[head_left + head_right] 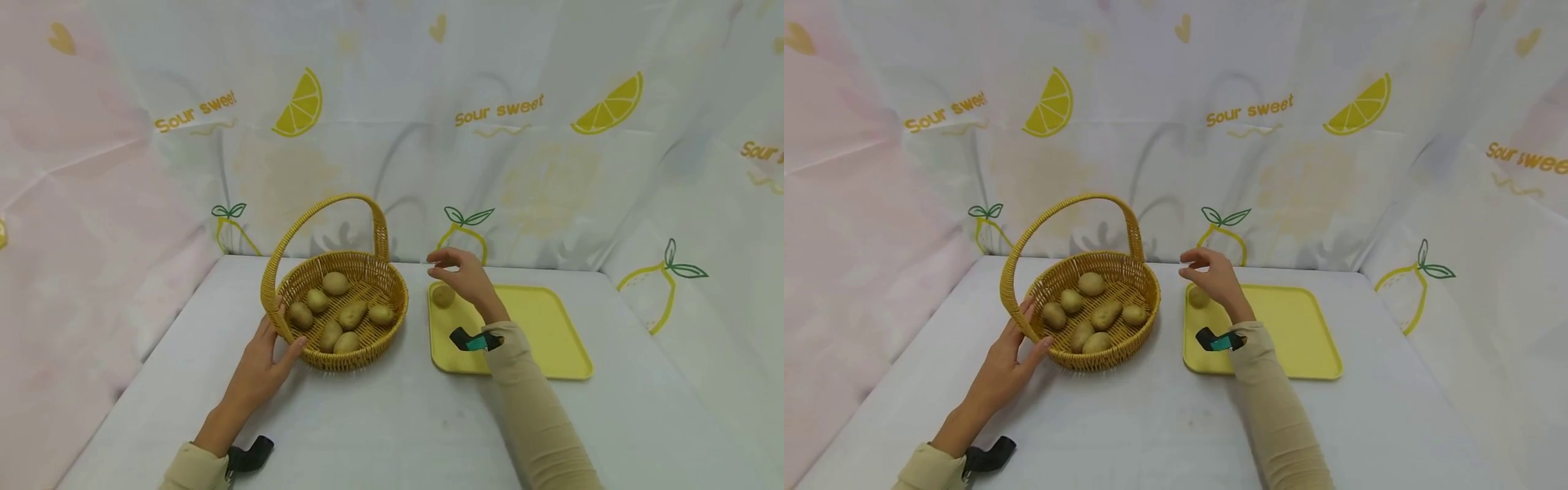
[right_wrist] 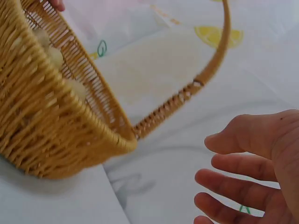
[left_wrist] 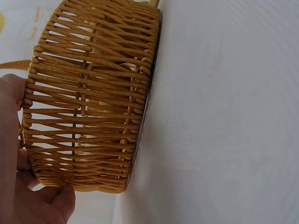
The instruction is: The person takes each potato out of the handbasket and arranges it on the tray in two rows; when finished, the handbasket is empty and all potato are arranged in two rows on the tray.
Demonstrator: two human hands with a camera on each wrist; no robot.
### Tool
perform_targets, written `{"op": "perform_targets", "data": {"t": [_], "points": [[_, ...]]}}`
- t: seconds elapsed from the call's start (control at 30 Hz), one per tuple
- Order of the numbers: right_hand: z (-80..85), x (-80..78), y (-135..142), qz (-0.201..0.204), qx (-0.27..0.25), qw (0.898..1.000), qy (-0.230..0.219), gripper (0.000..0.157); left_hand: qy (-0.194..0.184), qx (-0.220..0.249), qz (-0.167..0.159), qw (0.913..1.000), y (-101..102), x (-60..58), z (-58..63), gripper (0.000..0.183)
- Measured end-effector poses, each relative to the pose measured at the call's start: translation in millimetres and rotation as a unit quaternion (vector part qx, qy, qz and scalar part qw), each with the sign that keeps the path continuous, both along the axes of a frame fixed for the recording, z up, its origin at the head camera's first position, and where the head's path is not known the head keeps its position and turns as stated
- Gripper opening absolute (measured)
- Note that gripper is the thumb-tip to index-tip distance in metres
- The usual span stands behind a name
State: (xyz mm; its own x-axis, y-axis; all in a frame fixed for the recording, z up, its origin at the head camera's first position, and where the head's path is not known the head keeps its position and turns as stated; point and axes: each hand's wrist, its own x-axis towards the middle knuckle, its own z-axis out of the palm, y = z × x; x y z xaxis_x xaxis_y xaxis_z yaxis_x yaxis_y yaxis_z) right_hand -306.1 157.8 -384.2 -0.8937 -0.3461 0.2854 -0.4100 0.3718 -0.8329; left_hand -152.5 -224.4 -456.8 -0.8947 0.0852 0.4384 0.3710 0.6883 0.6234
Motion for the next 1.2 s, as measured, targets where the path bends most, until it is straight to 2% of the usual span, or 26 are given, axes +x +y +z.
{"op": "perform_targets", "data": {"t": [0.2, 0.4, 0.77, 1.2], "points": [[20.3, -2.1, -22, 0.049, 0.015, 0.999, 0.012, 0.023, -0.005, 0.004, -0.002, 1.0000, 1, -0.7, 2.1, 0.078], [29.0, -2.1, -47, 0.085, 0.026, 0.996, 0.014, 0.025, -0.002, 0.005, -0.009, 0.9999, -1, -3.2, -0.1, 0.077], [28.0, -9.1, -85, 0.140, 0.057, 0.988, 0.032, 0.025, 0.000, -0.001, -0.004, 1.0000, -2, -2.4, -0.2, 0.079], [23.1, -15.8, -116, 0.191, 0.042, 0.980, -0.030, 0.030, -0.006, -0.001, -0.001, 1.0000, -2, -2.8, -1.4, 0.079]]}}
